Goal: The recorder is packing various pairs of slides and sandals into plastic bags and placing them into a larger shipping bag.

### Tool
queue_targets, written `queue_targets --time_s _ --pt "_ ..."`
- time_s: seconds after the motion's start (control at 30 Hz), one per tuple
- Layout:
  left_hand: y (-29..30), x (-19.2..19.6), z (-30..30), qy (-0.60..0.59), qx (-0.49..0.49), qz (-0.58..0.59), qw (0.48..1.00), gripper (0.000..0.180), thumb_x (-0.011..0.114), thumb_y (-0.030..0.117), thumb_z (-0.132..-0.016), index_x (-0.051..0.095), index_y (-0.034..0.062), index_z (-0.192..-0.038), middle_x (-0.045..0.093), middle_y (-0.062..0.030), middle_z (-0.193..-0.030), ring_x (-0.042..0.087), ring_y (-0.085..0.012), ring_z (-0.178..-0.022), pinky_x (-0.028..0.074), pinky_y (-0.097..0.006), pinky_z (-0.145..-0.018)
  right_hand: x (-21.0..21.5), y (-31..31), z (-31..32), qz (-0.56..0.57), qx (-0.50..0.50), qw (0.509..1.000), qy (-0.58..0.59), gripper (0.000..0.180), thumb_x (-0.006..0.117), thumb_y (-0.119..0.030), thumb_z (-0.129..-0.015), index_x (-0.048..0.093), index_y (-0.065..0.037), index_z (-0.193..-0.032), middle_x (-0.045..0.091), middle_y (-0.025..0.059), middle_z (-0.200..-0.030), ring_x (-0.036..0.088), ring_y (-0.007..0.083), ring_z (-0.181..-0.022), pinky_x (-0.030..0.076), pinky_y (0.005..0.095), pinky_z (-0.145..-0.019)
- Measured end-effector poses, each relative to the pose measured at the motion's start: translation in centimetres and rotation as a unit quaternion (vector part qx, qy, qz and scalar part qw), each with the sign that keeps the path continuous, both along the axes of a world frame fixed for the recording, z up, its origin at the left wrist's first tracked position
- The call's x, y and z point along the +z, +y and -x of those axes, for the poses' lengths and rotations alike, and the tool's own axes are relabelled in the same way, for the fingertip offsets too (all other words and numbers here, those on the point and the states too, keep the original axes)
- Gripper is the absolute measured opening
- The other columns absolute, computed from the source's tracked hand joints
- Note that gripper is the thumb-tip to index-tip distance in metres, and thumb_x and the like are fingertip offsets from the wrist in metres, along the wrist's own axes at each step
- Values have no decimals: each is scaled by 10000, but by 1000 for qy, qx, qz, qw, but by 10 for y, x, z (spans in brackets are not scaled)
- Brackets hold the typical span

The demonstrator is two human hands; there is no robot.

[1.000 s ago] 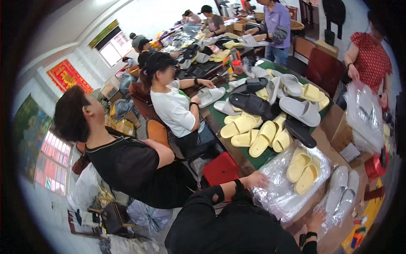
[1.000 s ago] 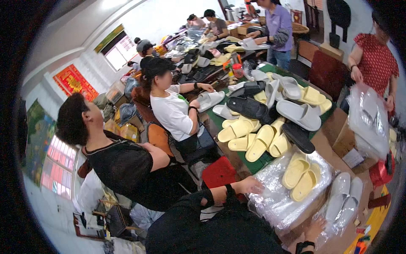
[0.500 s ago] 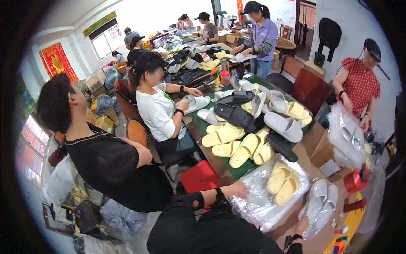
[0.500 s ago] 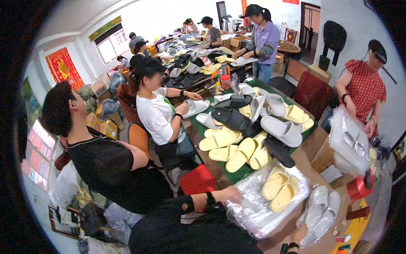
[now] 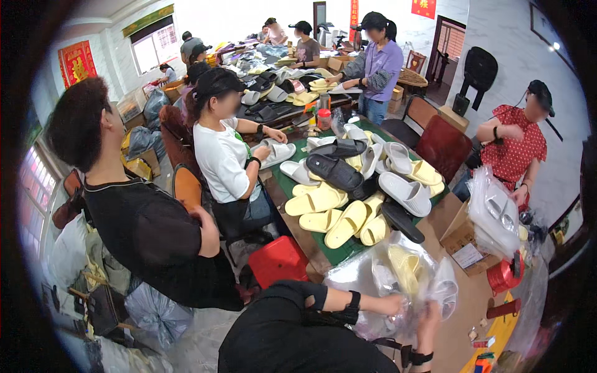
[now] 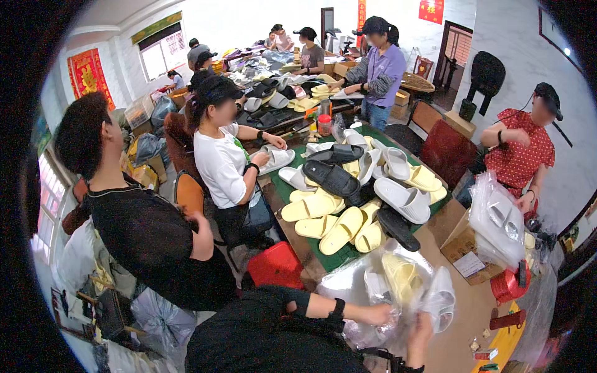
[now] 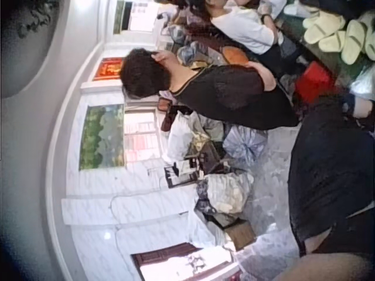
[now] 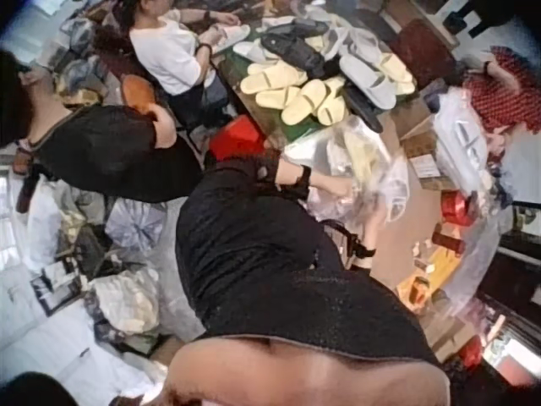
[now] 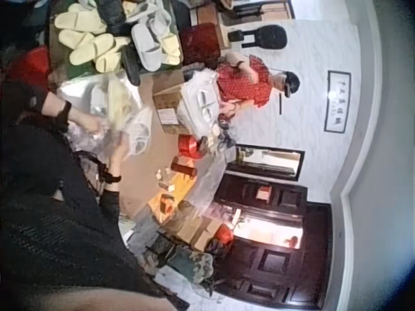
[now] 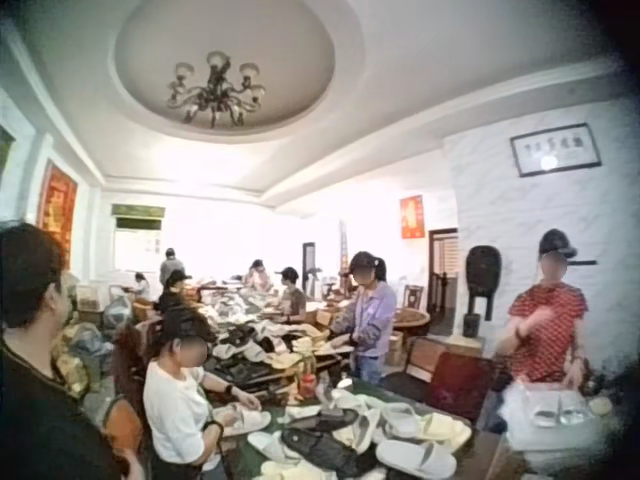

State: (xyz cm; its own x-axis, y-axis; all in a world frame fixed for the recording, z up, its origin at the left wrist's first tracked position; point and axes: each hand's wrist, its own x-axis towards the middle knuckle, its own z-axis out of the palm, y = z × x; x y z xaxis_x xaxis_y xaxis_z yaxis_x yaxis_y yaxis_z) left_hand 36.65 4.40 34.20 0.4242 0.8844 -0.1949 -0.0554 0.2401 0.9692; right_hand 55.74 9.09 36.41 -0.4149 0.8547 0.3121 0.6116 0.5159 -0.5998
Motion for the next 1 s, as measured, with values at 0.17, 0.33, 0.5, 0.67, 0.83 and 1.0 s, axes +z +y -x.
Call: queue_targets --time_s 0.17,0.33,0.5,0.67,0.83,1.0 --pt "-12 9 -10 -98 63 83 990 190 453 17 -794 534 15 -966 561 -53 -809 545 -177 -724 436 -319 -637 13 -39 15 193 69 977 61 366 590 -63 -734 486 19 -1075 518 190 -965 511 343 -887 413 371 -780" --pt "-27 24 -16 13 55 -33 998 123 443 1 -760 531 -11 -844 565 -104 -743 556 -232 -705 440 -358 -649 -9 -57 12 -102 101 980 -136 766 719 -157 -627 289 17 -1236 434 253 -1084 442 404 -992 381 437 -830" --pt "-31 44 -27 373 32 -227 899 113 492 28 -701 561 -23 -776 559 -200 -819 516 -307 -811 421 -408 -647 -38 -41 25 -168 48 983 -52 492 642 -164 -737 403 24 -1124 501 154 -981 501 300 -898 410 373 -756" --pt "-18 11 -28 285 50 -320 902 207 478 15 -733 571 -10 -917 513 -176 -1010 453 -336 -971 367 -406 -847 -20 -37 38 221 -9 924 312 257 378 -231 -923 532 -40 -847 518 14 -806 489 80 -754 402 238 -641" --pt "-37 18 -9 140 82 -341 926 375 476 53 -814 452 56 -1188 462 -162 -1102 438 -319 -1045 333 -391 -928 -7 -23 28 195 -33 909 367 178 450 -154 -866 543 -14 -923 556 49 -866 526 129 -782 425 260 -685" --pt "-71 23 33 154 65 -237 957 243 496 83 -825 545 21 -1055 555 -158 -1017 527 -282 -967 415 -346 -833 2 13 -7 -12 -157 987 14 337 494 -3 -764 525 25 -1098 573 155 -1058 535 237 -990 386 315 -882"
